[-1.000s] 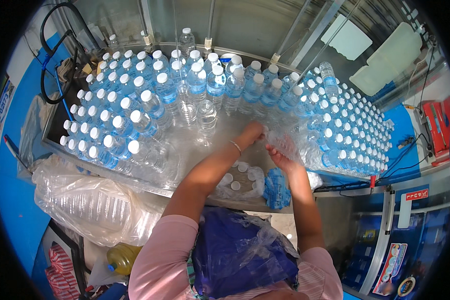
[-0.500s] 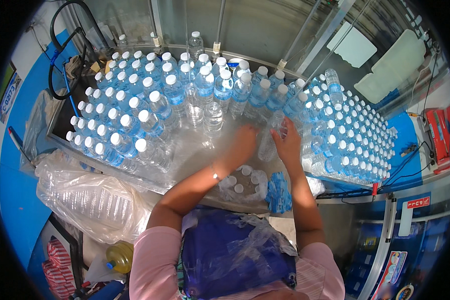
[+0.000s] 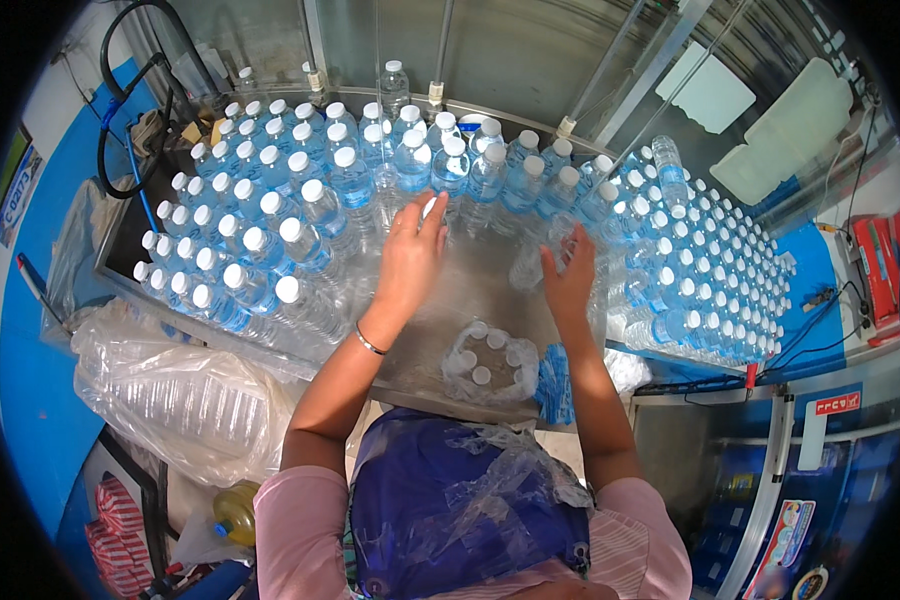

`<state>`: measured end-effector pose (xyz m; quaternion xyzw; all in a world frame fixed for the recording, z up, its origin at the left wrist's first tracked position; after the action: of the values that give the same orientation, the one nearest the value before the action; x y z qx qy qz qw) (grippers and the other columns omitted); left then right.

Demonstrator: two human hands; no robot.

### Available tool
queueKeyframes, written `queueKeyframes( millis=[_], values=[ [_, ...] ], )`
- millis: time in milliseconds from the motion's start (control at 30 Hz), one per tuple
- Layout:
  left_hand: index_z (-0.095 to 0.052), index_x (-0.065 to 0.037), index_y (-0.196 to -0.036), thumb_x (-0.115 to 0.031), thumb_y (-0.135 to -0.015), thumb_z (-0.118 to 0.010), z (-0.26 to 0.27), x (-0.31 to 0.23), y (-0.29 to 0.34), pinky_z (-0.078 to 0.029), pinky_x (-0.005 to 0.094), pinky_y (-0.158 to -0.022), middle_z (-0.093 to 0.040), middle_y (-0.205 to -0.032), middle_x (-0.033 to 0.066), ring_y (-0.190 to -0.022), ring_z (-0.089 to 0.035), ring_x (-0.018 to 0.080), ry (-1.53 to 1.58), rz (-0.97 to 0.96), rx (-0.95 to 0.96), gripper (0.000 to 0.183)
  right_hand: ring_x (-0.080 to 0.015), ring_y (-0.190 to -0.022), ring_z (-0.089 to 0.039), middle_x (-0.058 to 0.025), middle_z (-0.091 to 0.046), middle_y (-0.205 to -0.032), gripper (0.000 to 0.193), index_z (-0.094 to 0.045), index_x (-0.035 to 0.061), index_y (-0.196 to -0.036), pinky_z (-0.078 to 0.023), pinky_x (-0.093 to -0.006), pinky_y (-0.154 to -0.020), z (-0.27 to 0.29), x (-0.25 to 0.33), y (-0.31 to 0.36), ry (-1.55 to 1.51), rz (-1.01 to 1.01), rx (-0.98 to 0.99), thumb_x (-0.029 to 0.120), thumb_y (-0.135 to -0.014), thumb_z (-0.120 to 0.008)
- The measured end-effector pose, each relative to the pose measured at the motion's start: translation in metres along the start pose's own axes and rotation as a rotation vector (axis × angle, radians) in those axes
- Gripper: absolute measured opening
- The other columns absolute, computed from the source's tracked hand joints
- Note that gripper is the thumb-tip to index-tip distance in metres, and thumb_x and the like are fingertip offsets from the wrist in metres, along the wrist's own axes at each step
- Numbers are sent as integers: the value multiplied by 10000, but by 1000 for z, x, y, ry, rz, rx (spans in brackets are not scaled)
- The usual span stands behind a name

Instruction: The person repeatedly picks up plastic water bottles from a metal tray, applies a blue label to each bottle by hand, and places the labeled bottles back on the tray. The process is continuous and repetitive throughout the clip.

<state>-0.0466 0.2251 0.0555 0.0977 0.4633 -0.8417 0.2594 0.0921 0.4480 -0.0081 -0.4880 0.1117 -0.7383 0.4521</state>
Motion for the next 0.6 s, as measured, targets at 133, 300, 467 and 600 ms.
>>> queueKeyframes(
  millis=[133,300,467,600],
  values=[
    [-624,-49,-1213,-38,-808,-683,-3,5,-1,-522,393,-818,-597,-1159,138,-975,-602,312,-33,-10,-32,409,-360,-996,-570,-222,-500,-1186,663,-391,16,-1385,-497,-412,-829,-2,-4,1,-9,-11,-10,235,-854,-721],
    [-673,-94,-1169,-54,-780,-738,-3,12,0,-547,365,-748,-656,-1070,129,-924,-656,284,-30,-27,-87,397,-336,-1071,-564,-216,-479,-1218,727,-364,16,-1409,-492,-405,-900,5,7,4,15,-21,3,260,-841,-745],
    [-686,-86,-1135,-53,-752,-746,-5,8,5,-540,361,-750,-652,-1036,92,-886,-640,268,-14,-76,-87,389,-325,-973,-563,-210,-489,-1170,660,-418,25,-1379,-500,-391,-806,43,33,35,97,107,-39,224,-832,-731],
    [-677,-93,-1147,-75,-757,-742,-14,-12,11,-539,364,-719,-636,-1085,94,-873,-633,262,53,-124,-72,396,-344,-847,-599,-185,-572,-987,368,-603,45,-1133,-503,-396,-721,74,-23,105,340,-307,300,119,-791,-716]
  ],
)
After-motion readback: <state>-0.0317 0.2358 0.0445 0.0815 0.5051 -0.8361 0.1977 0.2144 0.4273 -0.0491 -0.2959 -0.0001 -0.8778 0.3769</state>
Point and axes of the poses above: each hand's wrist, its own y-axis away from the middle knuckle, its own z-axis out of the back of the hand, x = y × z, the point moved 9 cm from there along -y, towards the middle knuckle
